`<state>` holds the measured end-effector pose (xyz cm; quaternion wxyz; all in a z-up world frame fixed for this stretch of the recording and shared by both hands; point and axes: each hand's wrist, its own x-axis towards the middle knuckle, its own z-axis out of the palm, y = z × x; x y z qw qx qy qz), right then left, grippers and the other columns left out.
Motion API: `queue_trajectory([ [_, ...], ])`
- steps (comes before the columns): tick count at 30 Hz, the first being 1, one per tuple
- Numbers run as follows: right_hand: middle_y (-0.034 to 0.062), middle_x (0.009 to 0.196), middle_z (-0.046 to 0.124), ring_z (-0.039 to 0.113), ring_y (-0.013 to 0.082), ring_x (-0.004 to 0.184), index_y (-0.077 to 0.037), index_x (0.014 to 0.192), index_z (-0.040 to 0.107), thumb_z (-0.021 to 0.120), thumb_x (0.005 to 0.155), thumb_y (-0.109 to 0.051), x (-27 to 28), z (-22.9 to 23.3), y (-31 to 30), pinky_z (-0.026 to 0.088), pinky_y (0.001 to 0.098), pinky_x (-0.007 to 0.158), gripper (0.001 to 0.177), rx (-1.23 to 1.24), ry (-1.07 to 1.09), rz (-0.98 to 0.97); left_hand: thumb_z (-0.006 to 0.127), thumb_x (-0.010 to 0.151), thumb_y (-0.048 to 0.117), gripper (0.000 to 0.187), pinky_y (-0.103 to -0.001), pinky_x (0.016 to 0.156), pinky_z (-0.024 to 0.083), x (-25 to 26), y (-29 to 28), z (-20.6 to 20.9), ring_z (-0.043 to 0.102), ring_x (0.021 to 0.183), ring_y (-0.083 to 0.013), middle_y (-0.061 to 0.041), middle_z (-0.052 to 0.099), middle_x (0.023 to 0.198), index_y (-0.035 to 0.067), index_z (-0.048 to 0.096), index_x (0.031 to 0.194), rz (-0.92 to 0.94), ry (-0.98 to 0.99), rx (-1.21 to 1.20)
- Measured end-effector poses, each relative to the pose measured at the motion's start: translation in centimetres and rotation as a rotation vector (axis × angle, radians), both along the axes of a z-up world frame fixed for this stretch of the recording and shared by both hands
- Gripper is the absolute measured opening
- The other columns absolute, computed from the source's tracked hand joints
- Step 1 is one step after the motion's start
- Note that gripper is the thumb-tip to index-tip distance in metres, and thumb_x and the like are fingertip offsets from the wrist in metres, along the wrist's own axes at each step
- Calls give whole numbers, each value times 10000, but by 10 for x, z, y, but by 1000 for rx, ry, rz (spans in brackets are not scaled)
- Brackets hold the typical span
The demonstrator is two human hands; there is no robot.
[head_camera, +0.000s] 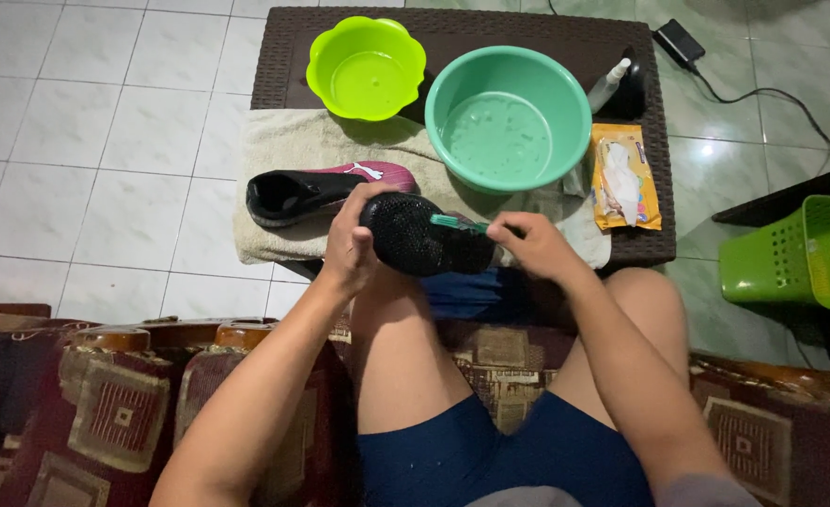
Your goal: The person scrubs the sole of a black and pink shoe using a toothbrush. They repeatedly dip the brush into a green basin of water and continue scrubbing the textured sole surface.
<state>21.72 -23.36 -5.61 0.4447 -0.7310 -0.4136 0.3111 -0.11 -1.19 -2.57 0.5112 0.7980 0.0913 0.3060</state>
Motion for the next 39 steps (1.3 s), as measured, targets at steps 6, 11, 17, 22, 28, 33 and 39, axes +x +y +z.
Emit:
queue_trajectory([
  [6,46,569,609,570,101,624,-170,788,720,663,1029,-403,-47,43,25,503,304,682,341,115,-87,-48,115,784,971,1077,-451,1045,456,2,-6,2,629,1166,-322,-120,631,1219,187,602,1339,-3,-11,24],
  [11,44,569,600,553,120,635,-166,757,692,639,1038,-427,-46,42,25,497,325,695,387,119,-116,-36,147,763,989,1106,-463,1043,456,2,1,-9,624,1178,-346,-138,627,1232,164,600,1346,-26,-28,58],
  [17,-6,549,387,395,148,530,-116,672,531,623,1050,-379,-4,18,-2,393,324,499,469,-102,147,-8,117,789,972,1074,-452,1045,454,3,11,-6,626,1166,-328,-121,628,1212,192,608,1339,23,-10,56],
  [22,-19,470,316,336,115,394,-108,622,522,604,1057,-399,10,-14,-10,327,284,374,529,-183,307,-4,100,797,968,1065,-439,1045,454,7,8,-4,627,1157,-313,-110,626,1209,191,607,1320,38,-13,52],
  [28,-33,482,461,433,91,523,-152,619,556,624,1065,-360,-24,12,12,386,238,558,497,66,124,-10,248,721,1024,1120,-472,1029,450,9,-1,-18,616,1140,-359,-143,605,1191,158,595,1342,-4,-56,56],
  [33,-38,521,424,409,113,577,-141,597,517,629,1058,-313,-47,29,27,404,266,597,504,125,-26,36,228,665,1046,1179,-475,1020,464,5,-6,-10,616,1144,-350,-132,601,1202,162,586,1357,-2,-41,66],
  [39,-8,538,403,387,161,555,-117,590,492,613,1059,-335,-16,23,7,380,322,562,532,-23,112,108,187,747,1005,1115,-496,1045,437,8,10,-13,597,1160,-387,-156,582,1173,148,612,1319,10,-55,102],
])
